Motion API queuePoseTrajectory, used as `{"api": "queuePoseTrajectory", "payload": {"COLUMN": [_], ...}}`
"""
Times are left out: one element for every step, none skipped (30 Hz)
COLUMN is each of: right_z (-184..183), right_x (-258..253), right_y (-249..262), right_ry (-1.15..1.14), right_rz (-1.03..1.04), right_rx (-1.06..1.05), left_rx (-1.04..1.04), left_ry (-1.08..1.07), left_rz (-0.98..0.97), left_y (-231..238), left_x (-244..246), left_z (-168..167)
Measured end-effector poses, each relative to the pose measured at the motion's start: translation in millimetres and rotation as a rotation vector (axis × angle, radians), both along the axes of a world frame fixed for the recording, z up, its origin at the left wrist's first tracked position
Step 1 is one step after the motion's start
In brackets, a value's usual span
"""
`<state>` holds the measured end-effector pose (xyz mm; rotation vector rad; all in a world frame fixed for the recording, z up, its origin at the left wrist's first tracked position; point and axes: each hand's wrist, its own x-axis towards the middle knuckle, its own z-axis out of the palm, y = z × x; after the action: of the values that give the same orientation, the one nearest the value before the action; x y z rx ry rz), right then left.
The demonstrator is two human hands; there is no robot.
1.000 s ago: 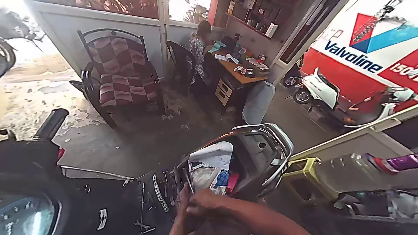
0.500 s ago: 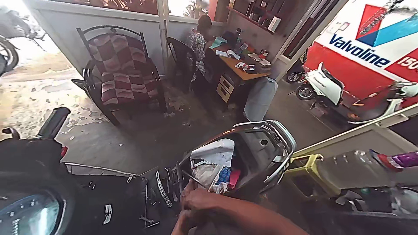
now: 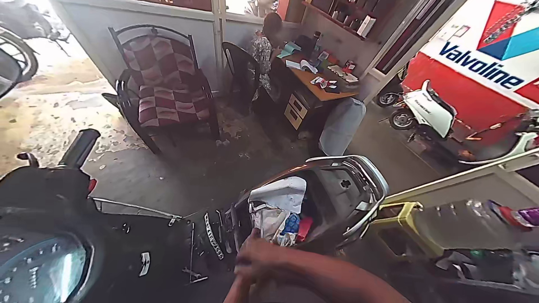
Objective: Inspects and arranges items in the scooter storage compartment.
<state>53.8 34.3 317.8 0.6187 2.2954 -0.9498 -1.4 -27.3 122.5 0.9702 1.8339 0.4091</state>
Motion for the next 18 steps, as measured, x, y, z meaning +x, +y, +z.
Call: {"api": "queuePoseTrajectory", "payload": {"right_z": [-20.0,-53.1,-96.5,-123.8,-134.8,-137.7,-139.5,-141.4,-142.8,-144.4,-146.8,-151.3,-154.9,-157.6,-157.3,-155.8,-155.3,-157.3], "right_x": [7.6,17.5,29.1,36.3,40.3,42.3,42.8,40.2,33.9,25.5,17.1,10.9,9.0,8.3,8.3,9.2,13.1,20.2], "right_y": [17.3,38.3,59.1,73.7,82.8,88.9,91.5,90.4,85.4,77.3,65.6,50.8,35.7,20.9,7.8,-1.0,-3.6,-1.3], "right_ry": [0.024,0.052,0.082,0.025,-0.057,-0.134,-0.188,-0.224,-0.231,-0.200,-0.129,-0.023,0.107,0.208,0.265,0.286,0.279,0.271], "right_rz": [-0.107,-0.195,-0.249,-0.294,-0.313,-0.319,-0.322,-0.340,-0.375,-0.403,-0.392,-0.330,-0.226,-0.106,-0.002,0.064,0.077,0.026], "right_rx": [-0.016,0.011,0.072,0.095,0.096,0.094,0.102,0.119,0.144,0.166,0.167,0.129,0.023,-0.096,-0.195,-0.216,-0.193,-0.162], "left_rx": [0.108,0.132,0.130,0.111,0.095,0.085,0.077,0.065,0.051,0.039,0.035,0.037,0.034,0.022,-0.031,-0.032,-0.001,0.034], "left_ry": [-0.048,0.012,0.069,0.098,0.113,0.110,0.103,0.093,0.093,0.098,0.096,0.063,-0.001,-0.013,-0.025,-0.009,0.013,0.017], "left_rz": [0.089,0.079,0.048,0.019,0.014,0.025,0.042,0.054,0.053,0.043,0.036,0.058,0.097,0.108,0.113,0.111,0.112,0.121], "left_y": [-1.4,5.4,11.7,14.6,16.6,19.3,21.6,23.3,24.6,24.8,23.2,19.1,14.8,14.7,16.6,18.0,19.0,18.3], "left_x": [2.1,2.3,2.6,1.6,-0.6,-2.9,-4.3,-5.4,-6.1,-5.8,-5.4,-5.7,-6.8,-8.5,-11.3,-13.5,-13.5,-12.3], "left_z": [-24.6,-42.8,-51.6,-52.7,-52.2,-51.0,-53.2,-56.0,-58.4,-61.2,-62.2,-61.3,-59.3,-53.2,-38.7,-35.0,-36.0,-40.6]}}
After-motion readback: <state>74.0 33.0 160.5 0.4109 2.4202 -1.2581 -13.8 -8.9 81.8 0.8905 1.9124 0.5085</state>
